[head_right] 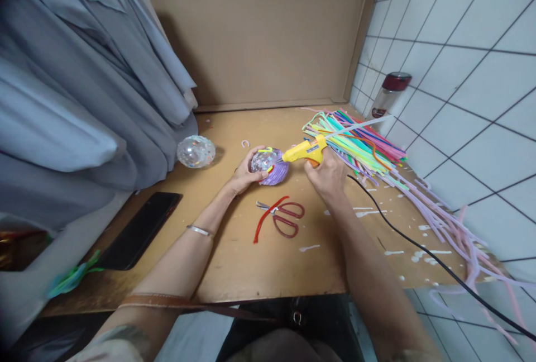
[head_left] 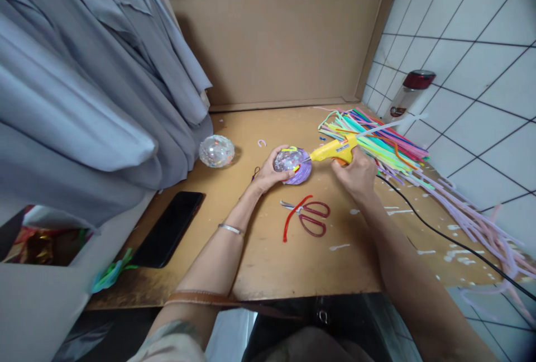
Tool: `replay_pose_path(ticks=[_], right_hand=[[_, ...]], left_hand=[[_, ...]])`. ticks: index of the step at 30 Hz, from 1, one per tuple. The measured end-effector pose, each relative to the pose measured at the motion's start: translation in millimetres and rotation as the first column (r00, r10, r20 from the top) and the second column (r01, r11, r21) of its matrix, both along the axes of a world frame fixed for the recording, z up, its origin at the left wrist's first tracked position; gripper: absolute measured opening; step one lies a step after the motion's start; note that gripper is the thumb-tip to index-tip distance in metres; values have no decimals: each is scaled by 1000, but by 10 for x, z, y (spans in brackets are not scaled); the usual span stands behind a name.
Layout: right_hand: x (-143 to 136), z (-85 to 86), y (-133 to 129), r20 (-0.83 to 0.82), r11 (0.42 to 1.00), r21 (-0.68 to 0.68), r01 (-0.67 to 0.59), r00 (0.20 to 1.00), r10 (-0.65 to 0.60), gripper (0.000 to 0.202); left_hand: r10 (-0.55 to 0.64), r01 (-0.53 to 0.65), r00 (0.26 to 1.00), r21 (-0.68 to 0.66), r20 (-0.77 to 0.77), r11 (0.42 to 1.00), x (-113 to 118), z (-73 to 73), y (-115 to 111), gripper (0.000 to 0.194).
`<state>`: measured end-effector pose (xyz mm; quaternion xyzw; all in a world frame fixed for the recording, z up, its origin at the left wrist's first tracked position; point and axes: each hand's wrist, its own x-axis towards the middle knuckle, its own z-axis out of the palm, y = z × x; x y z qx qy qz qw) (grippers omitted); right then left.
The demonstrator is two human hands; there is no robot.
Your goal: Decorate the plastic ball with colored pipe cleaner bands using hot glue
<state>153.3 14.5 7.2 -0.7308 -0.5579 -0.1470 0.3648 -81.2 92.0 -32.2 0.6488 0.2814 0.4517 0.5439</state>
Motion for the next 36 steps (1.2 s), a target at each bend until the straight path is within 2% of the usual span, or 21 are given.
replay_pose_path(ticks=[7, 9, 11, 14, 16, 22, 26, 36], right_hand=[[119, -45, 71, -177, 976, -182, 118, 973, -150, 40], [166, -62, 99, -219, 980, -163, 115, 964, -150, 39], [185, -64, 115, -233, 993, -84, 81, 968, -99, 34], [133, -43, 101, -189, 999, 34, 7, 982, 0, 29], [64, -26, 69, -137, 997, 62, -36, 990, 44, 28], [-27, -12, 7, -37, 998, 53, -38, 999, 40, 32], [5, -30, 19, -17, 998, 58, -16, 1000, 17, 34], [10, -15, -16, 1, 998, 24, -65, 998, 65, 32]], left_hand=[[28, -27, 999, 28, -22, 999, 17, 32, -29, 94], [38, -37, 999, 27, -34, 999, 29, 44, -44, 96], [49, -48, 998, 22, -34, 999, 40, 48, -55, 97], [52, -52, 998, 26, -20, 998, 52, 40, -60, 96], [47, -47, 999, 25, -11, 999, 54, 33, -59, 95], [35, -35, 999, 10, -3, 999, 62, 38, -69, 95], [32, -32, 999, 9, -1, 999, 73, 34, -71, 92], [35, -35, 999, 21, 16, 999, 77, 21, -56, 93]])
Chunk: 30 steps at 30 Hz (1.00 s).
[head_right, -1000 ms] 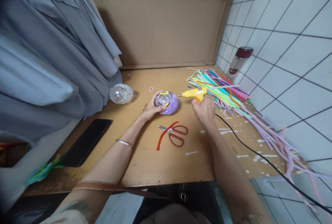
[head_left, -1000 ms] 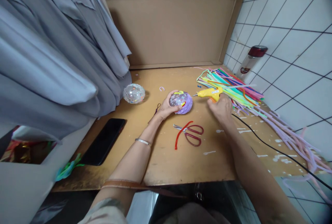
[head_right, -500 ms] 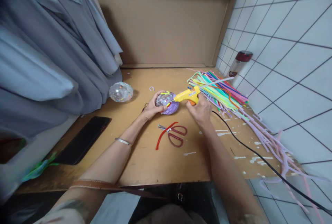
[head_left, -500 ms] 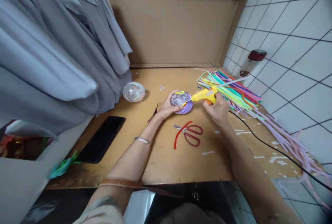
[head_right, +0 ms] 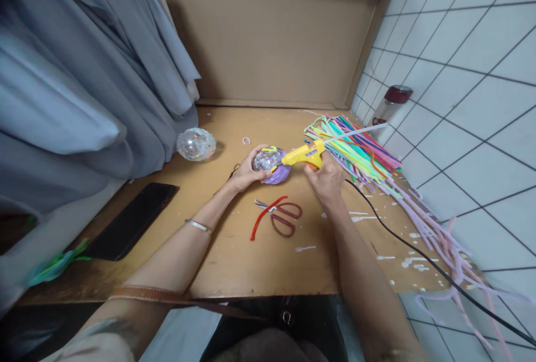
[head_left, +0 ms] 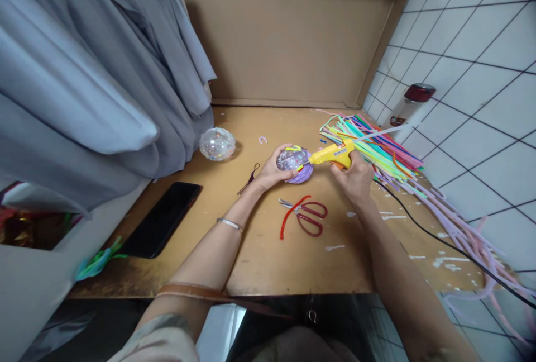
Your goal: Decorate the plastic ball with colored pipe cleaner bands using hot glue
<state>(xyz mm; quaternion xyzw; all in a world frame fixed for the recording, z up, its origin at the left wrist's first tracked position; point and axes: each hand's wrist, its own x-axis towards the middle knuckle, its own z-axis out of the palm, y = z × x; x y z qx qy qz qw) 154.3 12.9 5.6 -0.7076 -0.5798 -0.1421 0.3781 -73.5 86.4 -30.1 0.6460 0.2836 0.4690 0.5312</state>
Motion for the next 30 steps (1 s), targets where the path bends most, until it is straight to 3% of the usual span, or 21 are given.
replay_pose_path(ticks=[21, 30], right_hand=[[42, -5, -19, 73, 999, 31, -11, 997, 9, 24], [6, -31, 3, 22, 1000, 18, 5, 1000, -5, 29]], left_hand=[[-4, 4, 1000, -21, 2, 1000, 5, 17, -22, 91], [-1, 1, 1000, -16, 2, 1000, 16, 19, -19, 91]])
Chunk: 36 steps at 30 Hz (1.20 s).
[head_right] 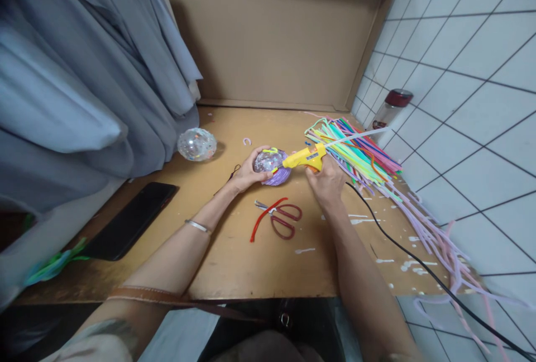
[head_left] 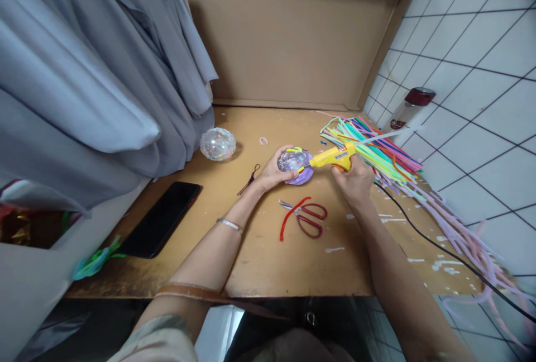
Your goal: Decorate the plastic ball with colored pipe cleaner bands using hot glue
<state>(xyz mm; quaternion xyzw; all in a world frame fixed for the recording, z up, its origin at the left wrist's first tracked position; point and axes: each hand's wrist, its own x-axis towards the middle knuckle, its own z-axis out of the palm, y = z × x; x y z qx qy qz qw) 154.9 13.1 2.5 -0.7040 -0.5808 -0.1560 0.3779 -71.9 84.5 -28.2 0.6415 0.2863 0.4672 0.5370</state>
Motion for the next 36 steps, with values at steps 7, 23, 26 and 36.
replay_pose_path(ticks=[7, 23, 26, 36], right_hand=[[7, 16, 77, -208, 999, -45, 25, 978, -34, 38], [109, -97, 40, 9, 927, -306, 216, 975, -223, 46], [71, -5, 32, -157, 987, -151, 62, 984, -86, 43], [-187, 12, 50, -802, 804, 130, -580, 415, 429, 74]], left_hand=[[25, -25, 1000, -5, 10, 1000, 4, 13, -3, 90], [-20, 43, 983, -122, 181, 992, 297, -17, -180, 89], [-19, 36, 987, -104, 161, 994, 314, -13, -211, 90], [-15, 37, 984, -122, 176, 992, 324, -34, -226, 91]])
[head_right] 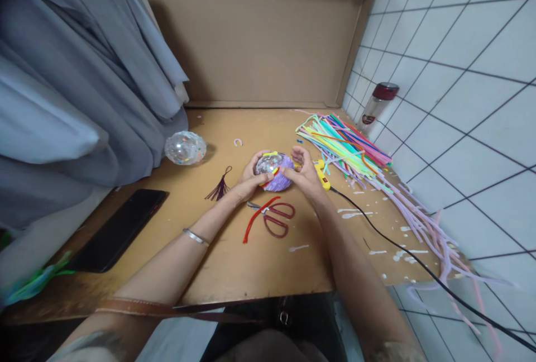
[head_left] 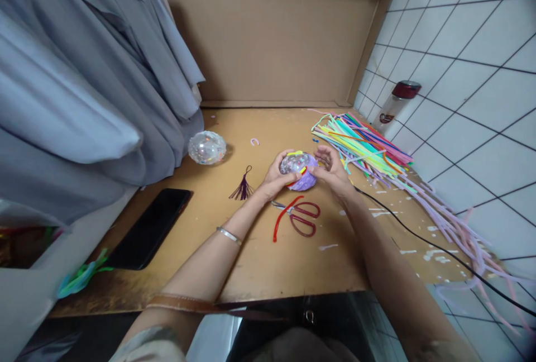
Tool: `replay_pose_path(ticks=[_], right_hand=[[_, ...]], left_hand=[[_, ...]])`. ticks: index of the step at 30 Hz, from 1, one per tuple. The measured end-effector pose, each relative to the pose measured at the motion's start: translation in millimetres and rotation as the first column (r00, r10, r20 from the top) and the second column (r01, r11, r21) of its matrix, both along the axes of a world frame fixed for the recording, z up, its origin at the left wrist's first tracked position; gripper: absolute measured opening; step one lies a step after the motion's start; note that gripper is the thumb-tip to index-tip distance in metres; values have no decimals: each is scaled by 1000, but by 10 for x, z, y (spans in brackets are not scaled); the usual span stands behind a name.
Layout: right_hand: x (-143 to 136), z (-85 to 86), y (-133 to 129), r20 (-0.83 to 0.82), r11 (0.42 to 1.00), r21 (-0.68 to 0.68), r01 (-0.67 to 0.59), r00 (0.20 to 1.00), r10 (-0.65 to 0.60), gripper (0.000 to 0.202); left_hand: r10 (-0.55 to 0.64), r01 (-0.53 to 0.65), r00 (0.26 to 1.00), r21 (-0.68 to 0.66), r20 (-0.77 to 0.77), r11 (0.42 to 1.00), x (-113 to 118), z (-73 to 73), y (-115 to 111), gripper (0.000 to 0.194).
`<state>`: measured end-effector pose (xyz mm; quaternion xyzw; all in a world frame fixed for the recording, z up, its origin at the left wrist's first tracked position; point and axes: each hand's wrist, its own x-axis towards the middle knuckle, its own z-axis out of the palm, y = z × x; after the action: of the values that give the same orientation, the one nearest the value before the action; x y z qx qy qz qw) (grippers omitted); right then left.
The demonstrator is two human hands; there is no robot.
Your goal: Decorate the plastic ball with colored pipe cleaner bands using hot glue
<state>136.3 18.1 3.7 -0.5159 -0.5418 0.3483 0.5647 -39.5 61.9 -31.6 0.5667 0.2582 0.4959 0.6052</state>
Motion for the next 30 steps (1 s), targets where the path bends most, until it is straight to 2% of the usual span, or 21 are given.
replay_pose_path(ticks=[4, 12, 20, 30], right_hand=[[-3, -18, -6, -34, 999, -15, -50, 998, 49, 74], [-10, -21, -3, -49, 999, -3, -40, 998, 40, 71], [-47, -160, 83, -41, 996, 79, 45, 998, -42, 61], [-35, -92, 46, -80, 999, 52, -4, 997, 8, 59]], left_hand=[[3, -3, 1000, -4, 3, 1000, 7, 4, -18, 89], [-5, 5, 1000, 9, 2, 1000, 2, -9, 3, 89], [0, 0, 1000, 11, -3, 1000, 10, -2, -14, 89], [13, -13, 1000, 0, -8, 1000, 12, 27, -36, 89]])
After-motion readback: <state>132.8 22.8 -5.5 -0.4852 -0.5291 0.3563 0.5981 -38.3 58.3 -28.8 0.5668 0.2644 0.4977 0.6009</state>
